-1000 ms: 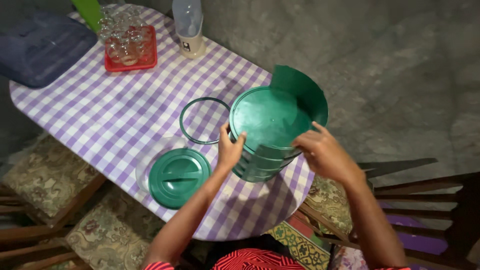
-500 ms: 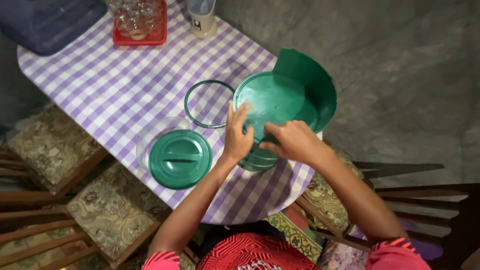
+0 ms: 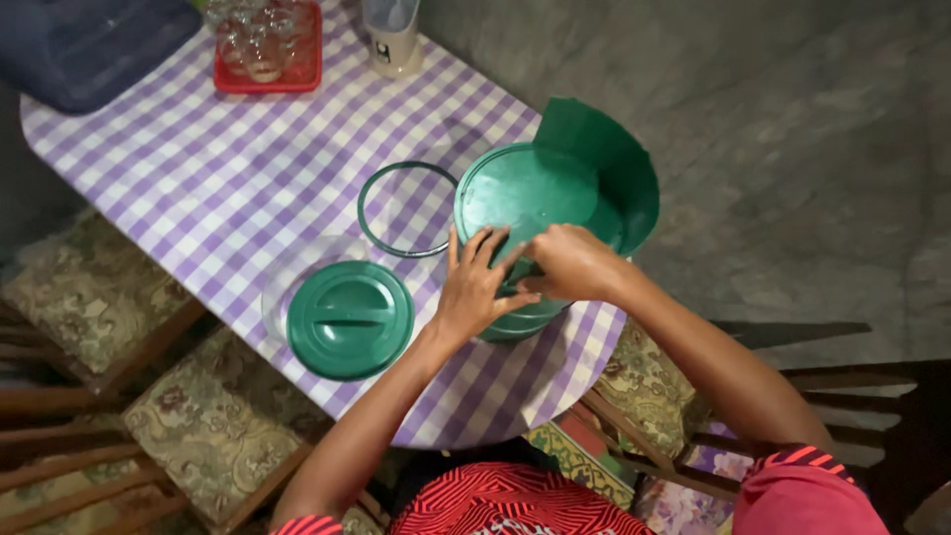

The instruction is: The person disassembles a green cylindrical container by removing the lid, then peeling off multiple plastic rings and a base plate. The parts are placed on the table. The person repeats the disassembly process on a second identical container.

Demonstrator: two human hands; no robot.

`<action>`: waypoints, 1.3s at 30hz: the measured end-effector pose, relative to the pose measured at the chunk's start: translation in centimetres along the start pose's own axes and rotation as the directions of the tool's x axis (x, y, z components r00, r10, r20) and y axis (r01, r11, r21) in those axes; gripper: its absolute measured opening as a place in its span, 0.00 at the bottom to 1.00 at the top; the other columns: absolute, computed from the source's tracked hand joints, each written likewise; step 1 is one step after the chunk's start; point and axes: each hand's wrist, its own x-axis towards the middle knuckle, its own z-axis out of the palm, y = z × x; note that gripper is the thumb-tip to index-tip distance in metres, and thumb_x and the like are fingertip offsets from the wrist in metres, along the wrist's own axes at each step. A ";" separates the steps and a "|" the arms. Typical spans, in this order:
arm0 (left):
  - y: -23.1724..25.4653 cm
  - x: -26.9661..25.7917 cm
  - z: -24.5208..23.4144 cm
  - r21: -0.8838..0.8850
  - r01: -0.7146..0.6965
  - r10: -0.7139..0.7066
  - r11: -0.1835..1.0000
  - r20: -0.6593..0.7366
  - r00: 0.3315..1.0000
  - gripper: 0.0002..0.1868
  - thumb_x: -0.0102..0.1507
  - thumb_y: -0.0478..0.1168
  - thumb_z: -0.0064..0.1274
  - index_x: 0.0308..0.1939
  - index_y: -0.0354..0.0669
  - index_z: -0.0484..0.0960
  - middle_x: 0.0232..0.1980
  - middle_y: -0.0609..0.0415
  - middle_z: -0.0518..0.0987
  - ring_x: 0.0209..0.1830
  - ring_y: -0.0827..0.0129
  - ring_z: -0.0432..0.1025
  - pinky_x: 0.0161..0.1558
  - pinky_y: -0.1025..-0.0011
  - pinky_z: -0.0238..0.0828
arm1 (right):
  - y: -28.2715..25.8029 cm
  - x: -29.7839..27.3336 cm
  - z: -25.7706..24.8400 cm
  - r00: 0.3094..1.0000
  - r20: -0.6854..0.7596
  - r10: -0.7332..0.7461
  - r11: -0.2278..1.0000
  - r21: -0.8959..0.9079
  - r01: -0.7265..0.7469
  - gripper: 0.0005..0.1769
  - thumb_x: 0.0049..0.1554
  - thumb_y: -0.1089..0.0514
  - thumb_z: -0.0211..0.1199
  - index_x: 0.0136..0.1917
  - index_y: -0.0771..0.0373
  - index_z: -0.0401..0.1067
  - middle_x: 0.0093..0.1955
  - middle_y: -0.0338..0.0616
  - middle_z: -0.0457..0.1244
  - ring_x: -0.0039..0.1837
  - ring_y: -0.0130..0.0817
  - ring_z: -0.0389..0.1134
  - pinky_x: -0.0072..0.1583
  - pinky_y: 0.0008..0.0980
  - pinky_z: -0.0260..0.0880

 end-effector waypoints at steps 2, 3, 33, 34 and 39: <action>-0.4 -0.1 0.4 0.008 -0.008 0.008 1.000 -0.010 1.000 0.42 0.58 0.69 0.56 0.66 0.44 0.79 0.71 0.44 0.70 0.75 0.47 0.58 0.74 0.29 0.37 | 0.3 0.1 0.0 0.999 -0.011 -0.040 0.999 0.033 0.040 0.18 0.46 0.49 0.74 0.33 0.67 0.78 0.31 0.56 0.68 0.37 0.56 0.71 0.42 0.50 0.71; -0.6 -0.2 0.6 0.013 -0.013 0.013 1.000 -0.008 1.000 0.42 0.58 0.69 0.57 0.66 0.44 0.79 0.71 0.44 0.70 0.76 0.47 0.57 0.74 0.28 0.38 | 0.4 0.2 0.1 0.999 -0.011 -0.052 0.998 0.037 0.052 0.18 0.47 0.49 0.74 0.33 0.67 0.78 0.30 0.56 0.67 0.37 0.55 0.71 0.42 0.49 0.71; -1.1 -0.5 1.6 0.020 -0.039 0.041 0.999 -0.103 0.994 0.45 0.54 0.70 0.59 0.65 0.46 0.79 0.68 0.48 0.74 0.72 0.49 0.63 0.74 0.29 0.46 | 1.9 0.8 -0.3 0.914 -0.016 -0.405 0.900 0.167 0.402 0.12 0.47 0.57 0.72 0.34 0.68 0.76 0.28 0.58 0.65 0.33 0.55 0.69 0.36 0.49 0.65; -1.1 -0.2 1.7 0.018 -0.042 0.043 0.999 -0.102 0.994 0.45 0.53 0.70 0.59 0.66 0.46 0.79 0.67 0.48 0.74 0.71 0.49 0.63 0.74 0.29 0.47 | 2.0 0.8 -0.4 0.906 -0.035 -0.422 0.890 0.173 0.422 0.11 0.47 0.57 0.72 0.33 0.68 0.76 0.29 0.58 0.65 0.33 0.55 0.69 0.35 0.49 0.65; -1.4 -0.2 1.7 0.016 -0.055 0.057 0.998 -0.122 0.991 0.45 0.52 0.70 0.60 0.65 0.46 0.80 0.67 0.49 0.74 0.71 0.49 0.64 0.74 0.30 0.47 | 2.2 1.2 -0.8 0.900 0.016 -0.437 0.881 0.209 0.424 0.09 0.47 0.57 0.72 0.36 0.66 0.78 0.28 0.58 0.64 0.32 0.55 0.68 0.34 0.48 0.64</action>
